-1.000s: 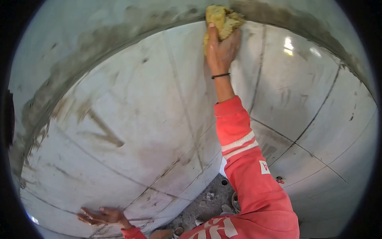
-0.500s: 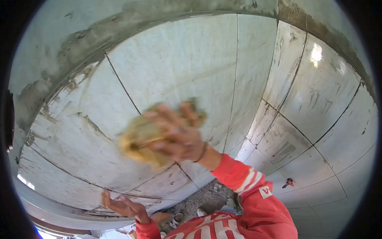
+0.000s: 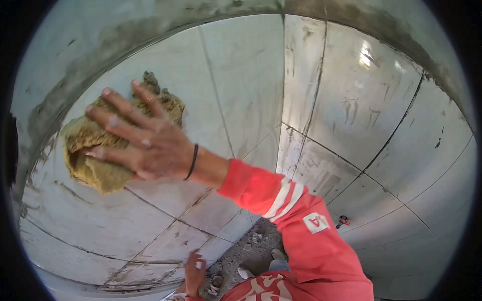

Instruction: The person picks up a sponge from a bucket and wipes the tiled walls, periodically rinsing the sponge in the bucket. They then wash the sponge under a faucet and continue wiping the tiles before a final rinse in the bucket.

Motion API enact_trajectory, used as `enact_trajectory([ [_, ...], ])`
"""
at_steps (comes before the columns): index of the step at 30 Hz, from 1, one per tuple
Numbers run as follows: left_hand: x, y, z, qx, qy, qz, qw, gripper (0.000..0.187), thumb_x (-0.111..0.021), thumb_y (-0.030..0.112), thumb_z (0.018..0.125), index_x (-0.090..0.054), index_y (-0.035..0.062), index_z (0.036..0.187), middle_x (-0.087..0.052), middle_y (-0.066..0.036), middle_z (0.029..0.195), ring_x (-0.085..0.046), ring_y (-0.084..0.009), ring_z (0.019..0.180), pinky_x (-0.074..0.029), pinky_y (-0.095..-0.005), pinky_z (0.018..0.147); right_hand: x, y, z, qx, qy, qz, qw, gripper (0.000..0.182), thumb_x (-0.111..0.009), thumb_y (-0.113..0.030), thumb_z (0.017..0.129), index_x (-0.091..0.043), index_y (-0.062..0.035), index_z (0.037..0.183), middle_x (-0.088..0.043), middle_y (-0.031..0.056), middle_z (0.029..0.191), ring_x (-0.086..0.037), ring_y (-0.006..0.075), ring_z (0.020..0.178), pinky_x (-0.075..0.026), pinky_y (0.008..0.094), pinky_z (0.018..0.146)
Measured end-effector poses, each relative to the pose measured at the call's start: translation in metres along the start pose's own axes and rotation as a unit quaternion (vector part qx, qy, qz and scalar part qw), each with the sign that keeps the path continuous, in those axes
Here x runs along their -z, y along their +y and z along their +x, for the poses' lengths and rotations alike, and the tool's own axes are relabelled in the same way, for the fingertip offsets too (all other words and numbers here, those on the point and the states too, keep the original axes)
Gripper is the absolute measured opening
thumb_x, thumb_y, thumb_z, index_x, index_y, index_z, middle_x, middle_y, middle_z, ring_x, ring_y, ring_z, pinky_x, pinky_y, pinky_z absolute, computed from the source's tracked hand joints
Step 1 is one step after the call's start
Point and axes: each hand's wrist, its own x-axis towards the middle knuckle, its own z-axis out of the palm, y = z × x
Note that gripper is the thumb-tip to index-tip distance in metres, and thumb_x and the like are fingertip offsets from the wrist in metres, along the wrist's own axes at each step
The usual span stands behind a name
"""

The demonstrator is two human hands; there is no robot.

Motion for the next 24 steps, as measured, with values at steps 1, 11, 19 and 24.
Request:
enact_trajectory([
  [1,-0.012,-0.010,-0.008,-0.058,-0.072,0.084,0.992,0.041,-0.071,0.018,0.093,-0.063,-0.0005,0.130,-0.072,-0.014,0.107,-0.073,-0.0303,0.094,-0.055,-0.0402,0.086,0.011,0.018,-0.004,0.020,-0.030,0.005,0.999,0.059,-0.069,-0.062,0.089,-0.065,-0.0293,0.138,-0.049,0.0261,0.151,-0.045,0.0460,0.142,-0.030,0.0665,0.116],
  [11,-0.169,-0.107,-0.061,0.263,-0.210,0.016,0.942,0.038,-0.070,0.018,0.094,-0.064,0.0018,0.128,-0.072,-0.014,0.103,-0.073,-0.0302,0.088,-0.055,-0.0411,0.079,0.090,0.219,-0.108,-0.344,0.073,-0.164,0.922,0.070,-0.072,-0.046,0.095,-0.056,0.0076,0.138,-0.054,0.0322,0.127,-0.054,0.0520,0.116,-0.047,0.0579,0.098],
  [19,-0.237,-0.146,-0.107,0.427,-0.105,-0.134,0.888,0.036,-0.069,0.018,0.094,-0.065,0.0036,0.127,-0.073,-0.013,0.101,-0.073,-0.0301,0.083,-0.055,-0.0418,0.072,0.102,0.229,-0.117,-0.386,0.053,-0.166,0.906,0.066,-0.070,-0.044,0.096,-0.057,0.0111,0.131,-0.054,0.0351,0.129,-0.056,0.0522,0.117,-0.049,0.0559,0.100],
  [24,-0.251,-0.144,-0.116,0.472,-0.036,-0.183,0.862,0.034,-0.069,0.018,0.095,-0.065,0.0048,0.126,-0.073,-0.013,0.099,-0.073,-0.0301,0.080,-0.055,-0.0423,0.068,0.114,0.242,-0.059,-0.433,0.004,-0.164,0.886,0.064,-0.067,-0.047,0.098,-0.060,0.0071,0.132,-0.058,0.0288,0.127,-0.063,0.0469,0.112,-0.052,0.0530,0.092],
])
